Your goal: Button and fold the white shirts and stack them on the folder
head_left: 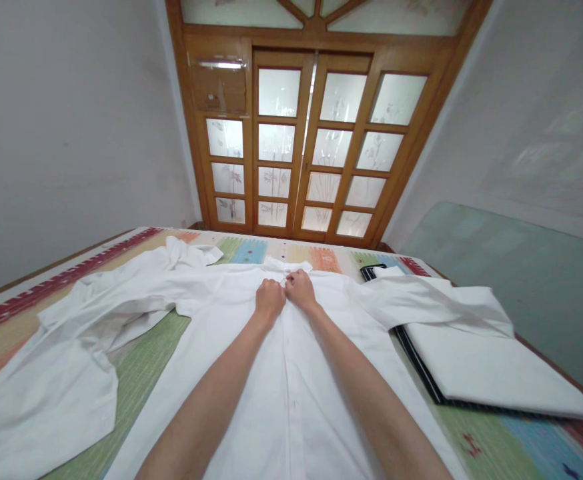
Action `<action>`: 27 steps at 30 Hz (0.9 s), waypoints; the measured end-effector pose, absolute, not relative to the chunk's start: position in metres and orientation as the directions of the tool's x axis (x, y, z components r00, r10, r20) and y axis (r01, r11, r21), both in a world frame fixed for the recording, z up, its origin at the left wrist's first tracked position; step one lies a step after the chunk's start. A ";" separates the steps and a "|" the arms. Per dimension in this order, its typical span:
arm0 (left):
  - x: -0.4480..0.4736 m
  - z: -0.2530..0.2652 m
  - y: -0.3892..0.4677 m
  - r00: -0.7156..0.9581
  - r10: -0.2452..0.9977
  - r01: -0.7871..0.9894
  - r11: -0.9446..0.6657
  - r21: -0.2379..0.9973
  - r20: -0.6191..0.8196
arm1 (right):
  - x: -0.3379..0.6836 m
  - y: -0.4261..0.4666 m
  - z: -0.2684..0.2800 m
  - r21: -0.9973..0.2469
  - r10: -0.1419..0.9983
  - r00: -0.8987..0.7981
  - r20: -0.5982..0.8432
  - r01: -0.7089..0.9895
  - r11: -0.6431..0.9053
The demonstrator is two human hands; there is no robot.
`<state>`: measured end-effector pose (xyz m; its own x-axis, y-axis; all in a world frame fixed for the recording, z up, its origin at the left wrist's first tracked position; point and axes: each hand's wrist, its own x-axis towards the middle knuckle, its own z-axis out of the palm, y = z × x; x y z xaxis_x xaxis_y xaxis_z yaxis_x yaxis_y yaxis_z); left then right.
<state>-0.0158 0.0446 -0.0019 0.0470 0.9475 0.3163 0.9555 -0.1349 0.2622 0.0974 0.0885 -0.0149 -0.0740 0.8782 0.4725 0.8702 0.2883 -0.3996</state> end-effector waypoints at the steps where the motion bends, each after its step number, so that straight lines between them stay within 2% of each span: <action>1: -0.016 -0.003 0.045 0.056 0.947 0.956 -0.142 0.258 0.316 | 0.095 0.088 -0.018 -0.398 0.880 -0.067 0.470 0.874 0.279; 6: -0.016 -0.006 0.046 0.134 0.918 0.951 -0.225 0.211 0.374 | 0.093 0.089 -0.018 -0.396 0.883 -0.021 0.468 0.889 0.231; 11: -0.018 -0.006 0.046 0.079 0.921 0.948 -0.188 0.257 0.382 | 0.089 0.087 -0.012 -0.376 0.892 0.038 0.450 0.914 0.151; 15: -0.020 -0.005 0.048 0.114 0.922 0.922 -0.237 0.305 0.371 | 0.089 0.085 -0.013 -0.383 0.885 0.050 0.463 0.911 0.149; 19: -0.020 -0.007 0.051 0.218 0.906 0.913 -0.321 0.253 0.363 | 0.091 0.084 -0.015 -0.426 0.868 0.056 0.493 0.886 0.185; 22: -0.020 -0.010 0.055 0.250 0.908 0.924 -0.328 0.198 0.337 | 0.092 0.085 -0.016 -0.480 0.849 0.108 0.517 0.858 0.183; 27: -0.022 -0.008 0.064 0.224 0.903 0.905 -0.332 0.265 0.366 | 0.096 0.089 -0.017 -0.588 0.769 0.286 0.571 0.797 0.140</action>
<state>-0.0219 0.0645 -0.0083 0.2239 0.9034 0.3658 0.9053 -0.3318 0.2652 0.0963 0.0890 -0.0173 0.2862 0.7692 0.5713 0.7967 0.1402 -0.5879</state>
